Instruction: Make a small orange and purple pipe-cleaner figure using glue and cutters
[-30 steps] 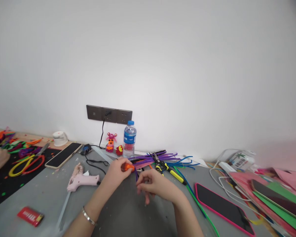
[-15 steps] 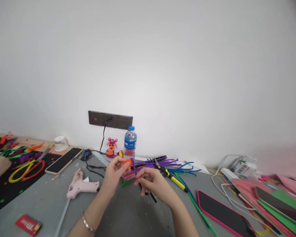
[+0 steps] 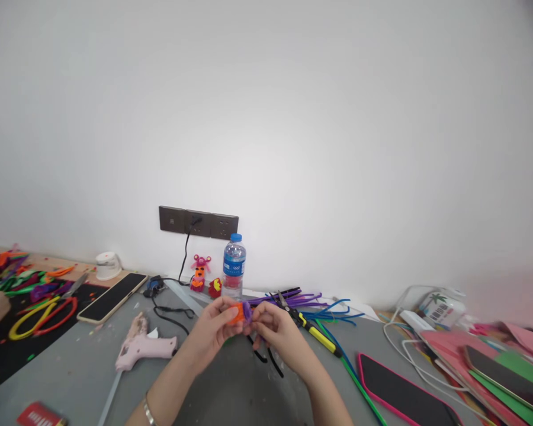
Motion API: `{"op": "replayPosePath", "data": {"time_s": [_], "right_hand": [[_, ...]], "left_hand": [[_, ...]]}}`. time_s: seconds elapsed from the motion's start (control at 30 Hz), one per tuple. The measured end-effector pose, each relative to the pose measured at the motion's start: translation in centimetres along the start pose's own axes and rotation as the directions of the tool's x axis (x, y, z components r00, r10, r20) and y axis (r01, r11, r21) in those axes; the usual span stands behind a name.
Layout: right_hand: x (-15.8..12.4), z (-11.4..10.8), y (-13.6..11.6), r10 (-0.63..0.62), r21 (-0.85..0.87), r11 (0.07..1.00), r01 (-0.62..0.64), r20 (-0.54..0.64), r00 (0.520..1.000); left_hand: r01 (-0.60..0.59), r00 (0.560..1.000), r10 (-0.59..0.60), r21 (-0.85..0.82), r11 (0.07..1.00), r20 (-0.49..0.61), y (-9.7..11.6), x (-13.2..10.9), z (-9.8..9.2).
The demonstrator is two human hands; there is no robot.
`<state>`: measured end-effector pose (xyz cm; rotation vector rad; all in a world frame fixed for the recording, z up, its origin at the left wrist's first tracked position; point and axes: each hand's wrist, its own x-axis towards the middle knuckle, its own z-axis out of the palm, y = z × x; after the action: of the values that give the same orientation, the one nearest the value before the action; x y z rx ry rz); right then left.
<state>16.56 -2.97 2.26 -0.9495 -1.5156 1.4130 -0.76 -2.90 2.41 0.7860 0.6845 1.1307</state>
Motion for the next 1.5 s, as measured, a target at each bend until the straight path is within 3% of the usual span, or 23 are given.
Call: {"op": "replayPosePath", "data": {"time_s": [0.13, 0.3, 0.43, 0.63, 0.87, 1.03, 1.2, 1.33, 1.5], "right_hand": [[0.1, -0.4, -0.3, -0.068, -0.067, 0.996, 0.063, -0.074, 0.995], [0.2, -1.3, -0.1, -0.165, -0.375, 0.924, 0.080, -0.201, 0.965], [0.2, -2.0, 0.6, -0.280, -0.546, 0.828, 0.128, -0.204, 0.938], [0.3, -1.9, 0.4, -0.362, -0.626, 0.761, 0.171, -0.190, 0.913], [0.1, -0.8, -0.6, -0.277, -0.565, 0.817, 0.116, -0.207, 0.938], [-0.1, -0.8, -0.7, -0.288, -0.523, 0.840, 0.144, -0.205, 0.935], [-0.1, -0.5, -0.6, -0.258, -0.452, 0.878, 0.157, -0.171, 0.951], [0.1, 0.0, -0.2, -0.201, -0.324, 0.935, 0.143, -0.155, 0.967], [0.2, 0.4, 0.2, -0.118, -0.197, 0.976, 0.092, -0.126, 0.985]], "left_hand": [[0.033, 0.995, -0.040, 0.071, 0.997, 0.093, 0.0, -0.1, -0.3], [0.046, 0.985, -0.079, 0.210, 0.977, 0.151, 0.1, -0.3, -0.7], [0.022, 0.983, -0.086, 0.361, 0.932, 0.162, 0.2, -0.3, -0.7], [-0.070, 0.988, -0.018, 0.543, 0.837, 0.155, -0.2, -0.1, -0.3], [-0.158, 0.985, 0.093, 0.571, 0.806, 0.142, -1.2, 0.6, -0.9], [-0.198, 0.980, 0.183, 0.571, 0.797, 0.085, -1.9, 1.2, -1.6], [-0.268, 0.945, 0.328, 0.576, 0.773, -0.001, -1.6, 1.4, -1.7], [-0.322, 0.921, 0.387, 0.470, 0.822, -0.045, -1.1, 1.1, -1.3], [-0.299, 0.942, 0.328, 0.262, 0.918, -0.075, -1.0, 0.6, -0.3]]}}
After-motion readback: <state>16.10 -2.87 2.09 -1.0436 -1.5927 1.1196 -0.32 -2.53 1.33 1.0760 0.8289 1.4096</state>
